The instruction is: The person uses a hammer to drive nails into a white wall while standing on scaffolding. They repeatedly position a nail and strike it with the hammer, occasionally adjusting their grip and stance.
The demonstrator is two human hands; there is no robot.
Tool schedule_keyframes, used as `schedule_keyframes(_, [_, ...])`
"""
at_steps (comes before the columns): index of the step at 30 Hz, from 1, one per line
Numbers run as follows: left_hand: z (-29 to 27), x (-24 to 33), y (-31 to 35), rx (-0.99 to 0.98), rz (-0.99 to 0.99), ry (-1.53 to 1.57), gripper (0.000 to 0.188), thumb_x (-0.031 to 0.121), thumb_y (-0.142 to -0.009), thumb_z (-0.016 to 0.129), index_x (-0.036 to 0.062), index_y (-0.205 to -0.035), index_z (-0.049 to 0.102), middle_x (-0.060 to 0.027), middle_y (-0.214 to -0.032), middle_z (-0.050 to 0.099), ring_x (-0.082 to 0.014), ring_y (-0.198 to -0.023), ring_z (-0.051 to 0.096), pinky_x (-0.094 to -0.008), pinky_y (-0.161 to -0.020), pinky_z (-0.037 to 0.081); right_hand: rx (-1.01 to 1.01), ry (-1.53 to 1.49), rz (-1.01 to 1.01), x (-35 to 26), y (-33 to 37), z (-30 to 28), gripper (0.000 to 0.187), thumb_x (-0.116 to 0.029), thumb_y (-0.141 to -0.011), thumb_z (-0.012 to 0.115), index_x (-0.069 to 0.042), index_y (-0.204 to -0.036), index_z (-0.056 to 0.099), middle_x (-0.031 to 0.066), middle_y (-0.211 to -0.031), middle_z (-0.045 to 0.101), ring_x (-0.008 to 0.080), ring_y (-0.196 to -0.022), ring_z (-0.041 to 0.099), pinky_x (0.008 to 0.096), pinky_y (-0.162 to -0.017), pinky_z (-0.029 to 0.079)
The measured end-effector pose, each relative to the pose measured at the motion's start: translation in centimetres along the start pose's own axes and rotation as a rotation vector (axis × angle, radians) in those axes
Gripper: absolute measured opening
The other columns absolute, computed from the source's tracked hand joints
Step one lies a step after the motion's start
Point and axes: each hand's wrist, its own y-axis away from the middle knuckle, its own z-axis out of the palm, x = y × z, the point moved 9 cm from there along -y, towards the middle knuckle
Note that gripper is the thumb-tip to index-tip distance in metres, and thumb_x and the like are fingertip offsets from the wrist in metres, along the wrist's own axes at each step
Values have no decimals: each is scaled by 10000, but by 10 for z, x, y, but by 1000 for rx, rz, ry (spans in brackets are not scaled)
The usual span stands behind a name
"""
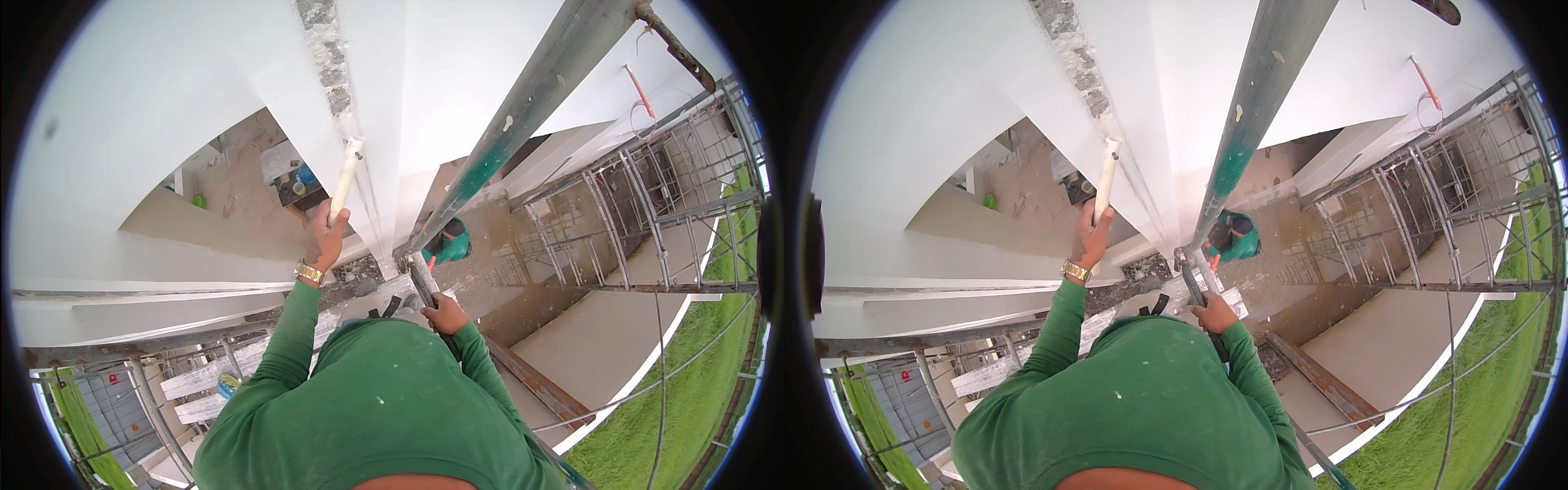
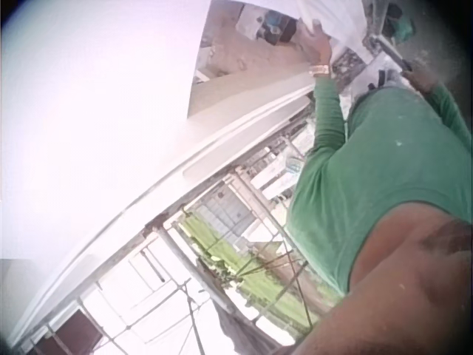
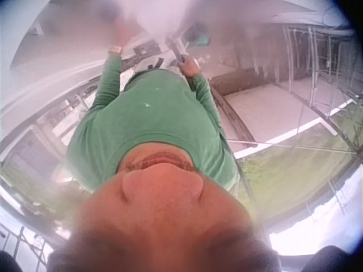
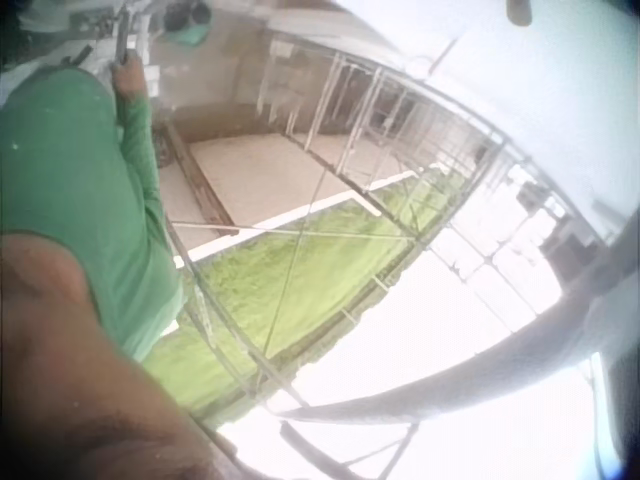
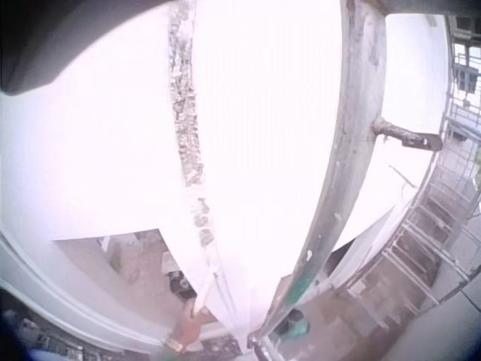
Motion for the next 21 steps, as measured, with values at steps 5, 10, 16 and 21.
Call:
schedule_keyframes(5, [-18, 65, -2, 32, 3, -30, 503, 456, -997, 640, 37, -1275, 640, -72, -757, 629, -177, -655, 568, -351, -627, 461, -34, -261, -371, -146, 44, -33, 295, -219, -985, 641, 42, -1108, 578, 74, -712, 607, 161, -530, 572, 331, -505, 476])
schedule_keyframes(10, [-12, 77, -17, -4, 0, -52, 495, 487, -1011, 603, 31, -1199, 643, -121, -731, 618, -217, -638, 588, -371, -609, 459, -372, -712, -285, -183, 56, -8, 456, -445, -1071, 520, -22, -909, 575, 55, -637, 564, 109, -502, 527, 279, -472, 429])
schedule_keyframes(16, [-1, 78, -12, 50, -2, -10, 447, 458, -1030, 572, 30, -1152, 614, -149, -690, 624, -319, -621, 644, -432, -588, 475, 139, -213, -499, -201, 41, -55, 492, -452, -1069, 517, -33, -813, 547, 25, -572, 526, 98, -468, 492, 260, -449, 384])
schedule_keyframes(21, [7, 83, -10, 55, -3, 7, 424, 413, -1038, 576, -2, -1125, 584, -182, -689, 634, -356, -632, 659, -454, -583, 481, 144, -94, -904, -252, 50, -58, 573, -549, -1041, 534, 6, -905, 570, 53, -631, 554, 126, -525, 531, 274, -484, 417])
